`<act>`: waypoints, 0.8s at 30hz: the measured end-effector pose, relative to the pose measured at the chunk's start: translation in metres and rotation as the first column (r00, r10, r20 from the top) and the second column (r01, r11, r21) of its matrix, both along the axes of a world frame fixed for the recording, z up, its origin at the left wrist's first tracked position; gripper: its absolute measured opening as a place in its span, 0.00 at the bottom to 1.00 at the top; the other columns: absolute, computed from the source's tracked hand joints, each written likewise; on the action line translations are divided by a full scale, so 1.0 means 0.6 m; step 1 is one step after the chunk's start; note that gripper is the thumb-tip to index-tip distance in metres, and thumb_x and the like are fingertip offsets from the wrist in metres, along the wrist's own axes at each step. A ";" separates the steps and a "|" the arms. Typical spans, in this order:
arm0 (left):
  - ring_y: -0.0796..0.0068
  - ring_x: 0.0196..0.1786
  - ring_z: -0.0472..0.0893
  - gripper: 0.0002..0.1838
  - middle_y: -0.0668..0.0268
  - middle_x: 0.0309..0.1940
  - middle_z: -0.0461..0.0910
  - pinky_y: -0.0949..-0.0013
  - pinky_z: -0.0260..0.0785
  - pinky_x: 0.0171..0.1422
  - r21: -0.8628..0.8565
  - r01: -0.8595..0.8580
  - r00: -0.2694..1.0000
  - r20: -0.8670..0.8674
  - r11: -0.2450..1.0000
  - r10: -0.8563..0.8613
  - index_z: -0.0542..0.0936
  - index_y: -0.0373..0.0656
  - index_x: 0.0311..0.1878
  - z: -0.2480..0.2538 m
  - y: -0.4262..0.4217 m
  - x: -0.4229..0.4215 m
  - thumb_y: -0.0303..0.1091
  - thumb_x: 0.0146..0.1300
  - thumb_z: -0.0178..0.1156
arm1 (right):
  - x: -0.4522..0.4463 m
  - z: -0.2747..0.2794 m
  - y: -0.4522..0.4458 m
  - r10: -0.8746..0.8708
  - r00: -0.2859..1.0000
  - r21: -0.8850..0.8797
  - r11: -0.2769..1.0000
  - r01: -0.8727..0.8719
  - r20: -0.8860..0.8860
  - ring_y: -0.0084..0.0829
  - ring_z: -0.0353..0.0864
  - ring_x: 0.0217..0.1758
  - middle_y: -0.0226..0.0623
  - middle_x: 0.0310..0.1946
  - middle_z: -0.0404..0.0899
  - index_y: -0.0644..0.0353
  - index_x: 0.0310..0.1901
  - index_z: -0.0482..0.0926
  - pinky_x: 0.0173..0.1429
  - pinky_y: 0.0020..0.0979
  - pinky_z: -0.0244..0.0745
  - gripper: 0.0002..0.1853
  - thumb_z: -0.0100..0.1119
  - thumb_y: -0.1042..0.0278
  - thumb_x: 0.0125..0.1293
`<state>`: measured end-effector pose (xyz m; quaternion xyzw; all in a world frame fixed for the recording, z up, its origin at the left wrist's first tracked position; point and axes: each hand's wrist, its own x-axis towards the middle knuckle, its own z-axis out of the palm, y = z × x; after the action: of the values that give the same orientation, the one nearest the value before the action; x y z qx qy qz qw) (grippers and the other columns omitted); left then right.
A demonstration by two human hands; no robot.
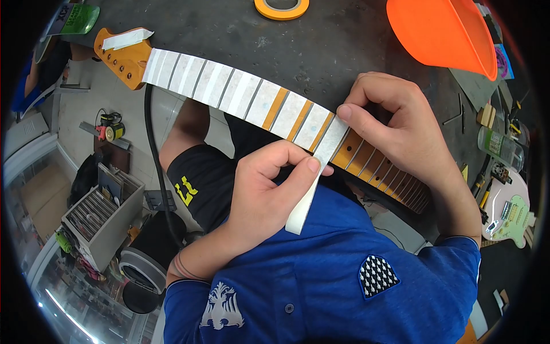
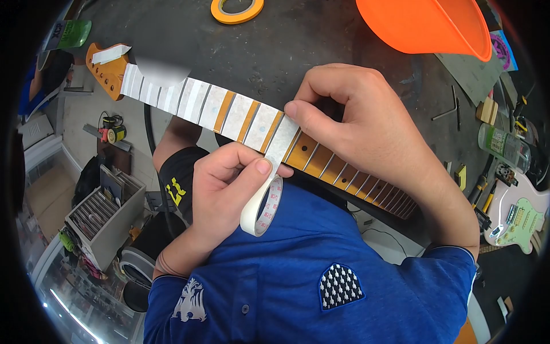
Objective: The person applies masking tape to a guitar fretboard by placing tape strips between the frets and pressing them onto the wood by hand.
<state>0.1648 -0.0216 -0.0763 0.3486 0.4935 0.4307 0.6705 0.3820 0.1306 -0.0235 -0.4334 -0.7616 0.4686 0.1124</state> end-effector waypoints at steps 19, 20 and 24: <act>0.89 0.39 0.83 0.10 0.69 0.37 0.91 0.76 0.76 0.44 -0.027 -0.088 0.996 0.033 0.996 0.088 0.93 0.33 0.49 0.004 0.001 0.011 0.30 0.88 0.68 | -0.004 0.001 -0.001 -0.015 1.000 -0.025 1.000 0.016 0.027 0.37 0.89 0.39 0.43 0.34 0.88 0.69 0.41 0.89 0.49 0.40 0.83 0.15 0.74 0.62 0.78; 0.89 0.39 0.83 0.10 0.69 0.37 0.91 0.76 0.76 0.44 -0.029 -0.087 0.996 0.032 0.996 0.088 0.93 0.33 0.49 0.004 0.001 0.011 0.30 0.88 0.68 | -0.004 0.001 0.000 -0.010 0.999 -0.022 1.000 0.011 0.031 0.37 0.89 0.39 0.43 0.34 0.88 0.69 0.41 0.89 0.49 0.40 0.83 0.15 0.74 0.62 0.78; 0.85 0.41 0.88 0.11 0.61 0.43 0.95 0.74 0.81 0.47 -0.004 -0.031 1.000 0.003 1.000 0.031 0.91 0.33 0.51 -0.002 0.001 0.003 0.31 0.89 0.67 | -0.003 0.000 0.000 0.005 0.999 -0.007 1.000 -0.005 0.035 0.37 0.89 0.39 0.44 0.35 0.88 0.69 0.41 0.89 0.48 0.41 0.82 0.15 0.73 0.61 0.79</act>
<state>0.1663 -0.0210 -0.0773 0.3389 0.4986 0.4404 0.6652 0.3804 0.1308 -0.0234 -0.4401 -0.7627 0.4640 0.0963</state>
